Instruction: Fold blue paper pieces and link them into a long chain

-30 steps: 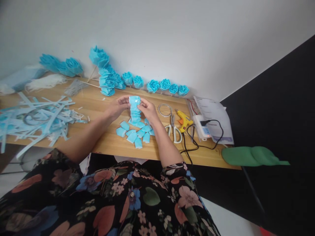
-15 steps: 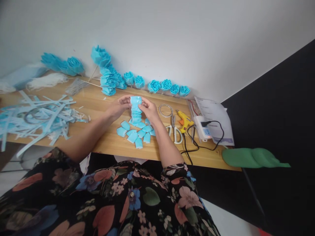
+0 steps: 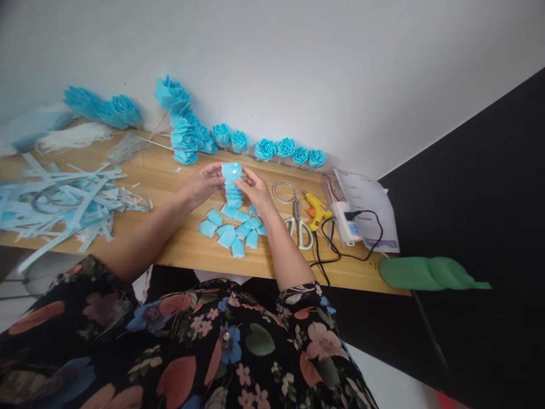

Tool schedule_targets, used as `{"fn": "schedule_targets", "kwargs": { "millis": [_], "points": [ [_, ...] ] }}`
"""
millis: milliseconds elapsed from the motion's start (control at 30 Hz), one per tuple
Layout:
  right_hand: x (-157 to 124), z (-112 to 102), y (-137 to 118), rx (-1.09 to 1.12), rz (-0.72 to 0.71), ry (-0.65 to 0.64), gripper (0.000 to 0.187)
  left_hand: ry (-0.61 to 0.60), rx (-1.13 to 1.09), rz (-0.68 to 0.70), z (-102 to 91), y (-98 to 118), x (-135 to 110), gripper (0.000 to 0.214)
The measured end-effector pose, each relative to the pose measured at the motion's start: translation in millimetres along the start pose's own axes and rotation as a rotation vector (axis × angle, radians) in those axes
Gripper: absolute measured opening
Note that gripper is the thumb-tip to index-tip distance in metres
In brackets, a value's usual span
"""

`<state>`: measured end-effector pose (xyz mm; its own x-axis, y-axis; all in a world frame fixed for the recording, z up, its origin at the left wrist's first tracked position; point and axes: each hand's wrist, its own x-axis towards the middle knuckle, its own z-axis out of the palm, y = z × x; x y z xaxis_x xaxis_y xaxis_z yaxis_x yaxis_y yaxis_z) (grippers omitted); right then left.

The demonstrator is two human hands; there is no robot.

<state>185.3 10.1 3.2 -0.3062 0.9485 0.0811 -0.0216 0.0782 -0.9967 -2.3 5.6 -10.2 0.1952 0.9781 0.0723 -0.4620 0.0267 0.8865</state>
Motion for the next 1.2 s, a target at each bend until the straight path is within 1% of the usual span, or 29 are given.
{"fn": "schedule_targets", "kwargs": {
  "millis": [167, 333, 467, 600, 667, 767, 833, 1000, 1100, 1200],
  "points": [
    [0.6, 1.3, -0.3, 0.025, -0.019, 0.000, 0.067, -0.043, 0.046, 0.010, 2.3, 0.3, -1.5, 0.050],
    [3.5, -4.8, 2.7, 0.017, -0.023, -0.018, 0.063, -0.040, 0.037, 0.004, -0.2, -0.9, 0.5, 0.053],
    [4.1, -9.1, 4.5, 0.044, -0.021, -0.004, 0.066, -0.024, 0.015, 0.025, -2.4, 0.0, 1.9, 0.053],
    [2.9, -9.4, 5.8, 0.063, 0.005, 0.004, 0.065, -0.014, -0.017, 0.036, -2.7, 1.2, 2.8, 0.050],
    [3.1, -9.1, 7.5, 0.047, 0.010, 0.009, 0.068, -0.016, -0.027, 0.036, -2.6, 1.1, 3.4, 0.051],
    [4.6, -9.3, 9.5, 0.028, 0.041, 0.061, 0.073, -0.023, -0.055, 0.040, -2.1, 0.7, 4.2, 0.054],
    [5.3, -8.9, 8.7, 0.060, 0.056, 0.086, 0.074, -0.032, -0.078, 0.044, -1.5, 0.6, 4.2, 0.054],
    [3.5, -0.8, -0.1, 0.149, -0.004, 0.049, 0.065, -0.042, -0.077, 0.034, -0.2, -0.3, 3.7, 0.054],
    [3.0, 4.2, -2.8, 0.133, -0.035, 0.023, 0.066, -0.050, -0.053, 0.025, 0.4, -1.4, 3.9, 0.053],
    [4.8, 3.6, -1.7, 0.101, -0.049, -0.008, 0.065, -0.070, -0.046, 0.028, 0.5, -1.3, 4.4, 0.054]
  ]
}}
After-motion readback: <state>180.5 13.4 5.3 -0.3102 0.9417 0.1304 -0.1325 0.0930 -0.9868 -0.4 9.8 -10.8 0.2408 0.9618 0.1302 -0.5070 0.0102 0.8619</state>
